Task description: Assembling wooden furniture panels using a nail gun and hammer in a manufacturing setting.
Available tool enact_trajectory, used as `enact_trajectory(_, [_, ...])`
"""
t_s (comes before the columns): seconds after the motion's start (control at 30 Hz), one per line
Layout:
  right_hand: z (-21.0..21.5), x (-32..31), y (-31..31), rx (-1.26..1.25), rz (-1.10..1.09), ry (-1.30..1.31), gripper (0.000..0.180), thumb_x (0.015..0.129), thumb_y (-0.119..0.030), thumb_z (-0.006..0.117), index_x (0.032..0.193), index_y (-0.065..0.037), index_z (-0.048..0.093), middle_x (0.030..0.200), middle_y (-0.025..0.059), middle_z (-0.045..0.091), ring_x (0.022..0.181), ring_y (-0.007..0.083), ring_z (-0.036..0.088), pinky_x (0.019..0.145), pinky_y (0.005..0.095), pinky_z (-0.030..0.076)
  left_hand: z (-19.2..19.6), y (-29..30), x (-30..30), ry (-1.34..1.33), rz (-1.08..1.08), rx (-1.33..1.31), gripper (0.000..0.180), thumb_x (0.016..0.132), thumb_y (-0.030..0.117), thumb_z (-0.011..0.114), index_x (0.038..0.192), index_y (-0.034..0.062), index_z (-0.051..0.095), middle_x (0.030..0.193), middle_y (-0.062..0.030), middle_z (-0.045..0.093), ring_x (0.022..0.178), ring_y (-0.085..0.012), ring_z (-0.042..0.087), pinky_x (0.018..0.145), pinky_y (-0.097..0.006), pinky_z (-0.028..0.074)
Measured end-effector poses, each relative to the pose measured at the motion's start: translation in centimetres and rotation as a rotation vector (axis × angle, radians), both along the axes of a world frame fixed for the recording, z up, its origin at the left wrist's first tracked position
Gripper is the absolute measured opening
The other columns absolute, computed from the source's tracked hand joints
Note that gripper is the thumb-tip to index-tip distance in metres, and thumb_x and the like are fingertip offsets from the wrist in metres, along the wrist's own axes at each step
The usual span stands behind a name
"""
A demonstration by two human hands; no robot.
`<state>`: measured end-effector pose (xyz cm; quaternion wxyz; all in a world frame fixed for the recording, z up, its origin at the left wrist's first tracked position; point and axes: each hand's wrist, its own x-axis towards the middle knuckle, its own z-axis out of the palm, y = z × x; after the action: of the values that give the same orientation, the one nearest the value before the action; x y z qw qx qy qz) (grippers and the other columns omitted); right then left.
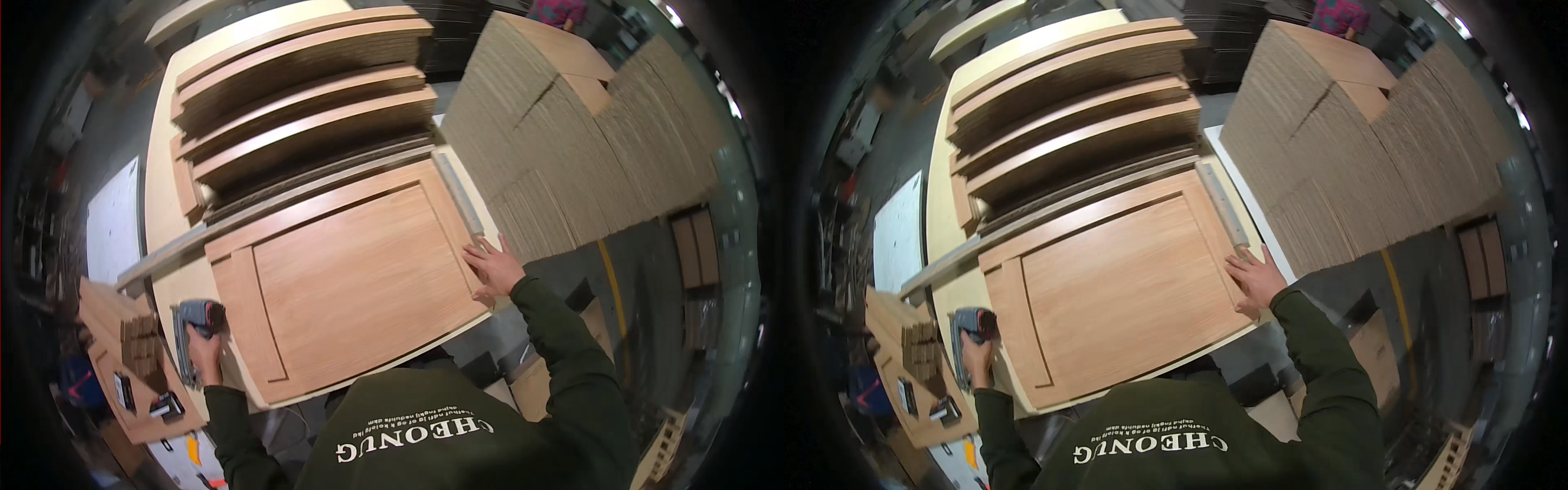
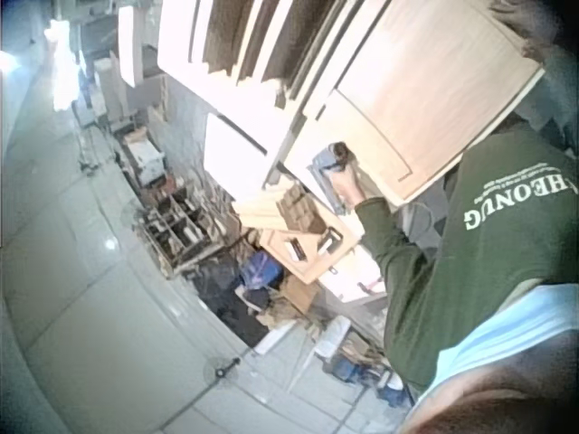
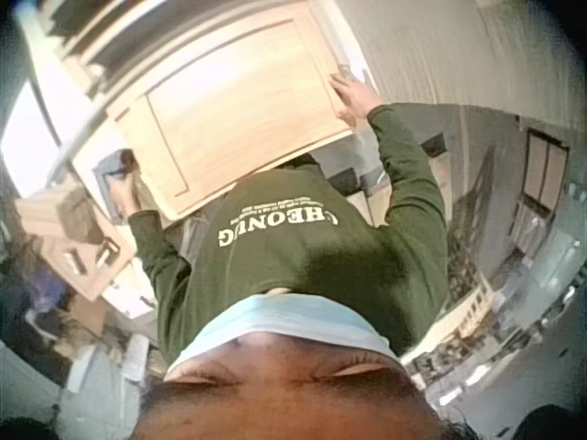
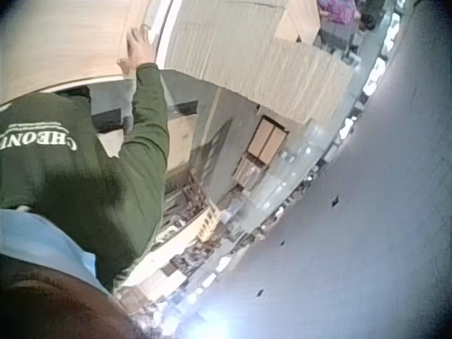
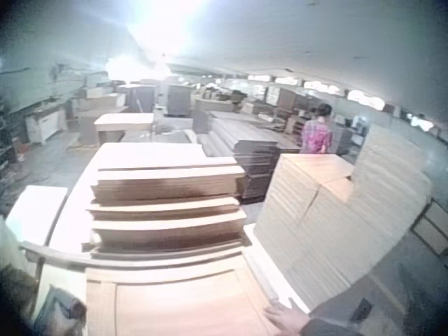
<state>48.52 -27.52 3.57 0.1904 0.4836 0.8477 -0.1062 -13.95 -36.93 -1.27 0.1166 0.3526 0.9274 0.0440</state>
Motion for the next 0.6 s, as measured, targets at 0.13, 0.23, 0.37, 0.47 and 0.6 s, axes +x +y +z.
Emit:
enact_trajectory(0.13, [0.0, 0.6, -0.1, -0.037, -0.018, -0.021, 0.096, 0.062, -0.057, 0.073, 0.14, -0.014, 0.036, 0.148, 0.0002, 0.031, 0.138, 0.0264, 0.022, 0.111, 0.0594, 0.009, 1.5, 0.6, -0.7, -0.062, -0.069, 0.13, 0.055, 0.063, 0.017, 0.062, 0.115, 0.0035, 0.054, 0.092, -0.022, 0.064, 0.089, -0.0394, 0.061, 0.08, -0.042, 0.048])
enact_trajectory(0.23, [-1.5, 2.1, 0.0, -0.019, 0.026, 0.145, 0.097, 0.063, -0.058, 0.071, 0.14, -0.013, 0.036, 0.148, 0.0004, 0.03, 0.138, 0.0271, 0.024, 0.111, 0.0587, 0.01, 6.8, 0.2, 0.1, -0.359, 0.022, 0.183, 0.022, 0.063, 0.004, 0.057, 0.085, 0.0011, 0.057, 0.073, -0.0101, 0.061, 0.06, -0.0187, 0.06, 0.053, -0.03, 0.047])
enact_trajectory(0.37, [-3.9, 4.1, 0.0, 0.003, 0.06, 0.387, 0.096, 0.063, -0.058, 0.071, 0.14, -0.013, 0.037, 0.148, 0.0013, 0.032, 0.135, 0.03, 0.029, 0.111, 0.0585, 0.011, 16.0, 4.5, 10.2, -0.627, -0.231, 0.282, 0.017, 0.071, -0.001, 0.057, 0.088, -0.0021, 0.057, 0.068, -0.0059, 0.059, 0.058, -0.0145, 0.059, 0.049, -0.027, 0.046])
enact_trajectory(0.47, [-5.1, 4.5, 0.0, 0.023, 0.017, 0.56, 0.093, 0.061, -0.056, 0.071, 0.138, -0.014, 0.04, 0.147, 0.0011, 0.034, 0.126, 0.0335, 0.04, 0.109, 0.0595, 0.014, 17.6, 9.6, 18.9, -0.749, -0.383, 0.207, 0.015, 0.073, 0.002, 0.059, 0.086, 0.0001, 0.064, 0.071, -0.0043, 0.063, 0.062, -0.0117, 0.059, 0.057, -0.028, 0.048])
enact_trajectory(0.6, [-6.4, 5.0, 0.4, 0.013, 0.018, 0.665, 0.089, 0.063, -0.056, 0.071, 0.136, -0.015, 0.043, 0.145, 0.0004, 0.037, 0.125, 0.0314, 0.042, 0.109, 0.0599, 0.012, 17.0, 17.8, 30.3, -0.839, -0.521, 0.156, 0.025, 0.073, 0.003, 0.06, 0.098, 0.001, 0.058, 0.069, -0.0031, 0.058, 0.057, -0.0116, 0.057, 0.05, -0.027, 0.047])
